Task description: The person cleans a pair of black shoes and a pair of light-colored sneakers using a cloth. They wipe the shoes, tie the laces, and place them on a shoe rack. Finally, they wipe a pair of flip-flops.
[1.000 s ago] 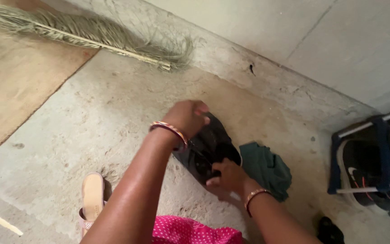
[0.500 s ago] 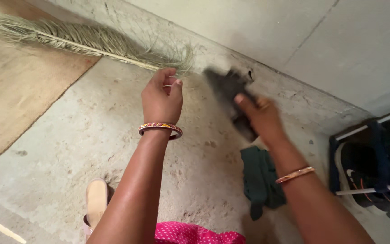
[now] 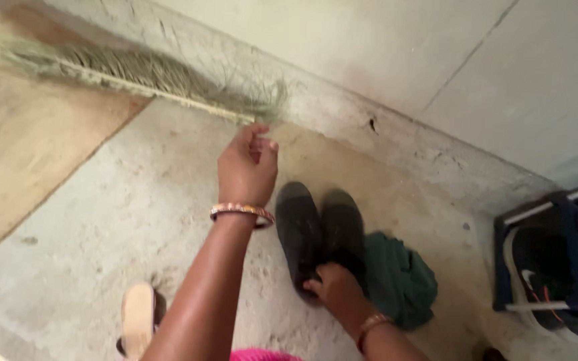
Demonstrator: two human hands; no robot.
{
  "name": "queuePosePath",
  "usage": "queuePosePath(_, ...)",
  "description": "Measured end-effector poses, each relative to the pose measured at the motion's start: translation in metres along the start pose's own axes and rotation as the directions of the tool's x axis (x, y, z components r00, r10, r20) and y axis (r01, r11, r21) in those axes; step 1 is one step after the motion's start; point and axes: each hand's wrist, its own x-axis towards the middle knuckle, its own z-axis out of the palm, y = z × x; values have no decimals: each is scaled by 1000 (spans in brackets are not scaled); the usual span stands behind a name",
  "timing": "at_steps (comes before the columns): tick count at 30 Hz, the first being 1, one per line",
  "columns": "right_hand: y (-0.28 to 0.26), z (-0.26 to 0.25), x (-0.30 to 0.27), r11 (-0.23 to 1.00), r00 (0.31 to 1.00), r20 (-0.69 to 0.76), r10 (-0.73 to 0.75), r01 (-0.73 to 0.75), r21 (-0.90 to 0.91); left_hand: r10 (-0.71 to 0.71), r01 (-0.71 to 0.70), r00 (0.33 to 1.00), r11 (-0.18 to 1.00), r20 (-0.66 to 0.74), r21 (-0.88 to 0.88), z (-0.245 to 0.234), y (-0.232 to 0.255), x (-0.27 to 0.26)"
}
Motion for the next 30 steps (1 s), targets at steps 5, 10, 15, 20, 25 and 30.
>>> queuePosePath(5,8,-28,36,944,937,191,294,-316,94,-14,13,1000,998,21,64,-1,3,1)
queuePosePath(10,-15,-132,85,799,824,98,558,-565,208,-22,20,998,999,51,33,0,0,-3)
queuePosePath(15,-31,-170,102,821,871,-119,477,-394,412,-17,14,998,999,54,41,0,-1,-3)
queuePosePath(20,-64,-85,49,966,973,-112,203,-180,187,-13,12,998,1000,54,18,0,-2,-3)
queuePosePath(25,-37,-24,-11,973,960,214,180,-207,108,-1,1,997,1000,80,-7,10,4,-1)
queuePosePath(30,-10,-44,5,960,889,386,248,-279,27,-28,37,997,991,68,-128,21,20,-7)
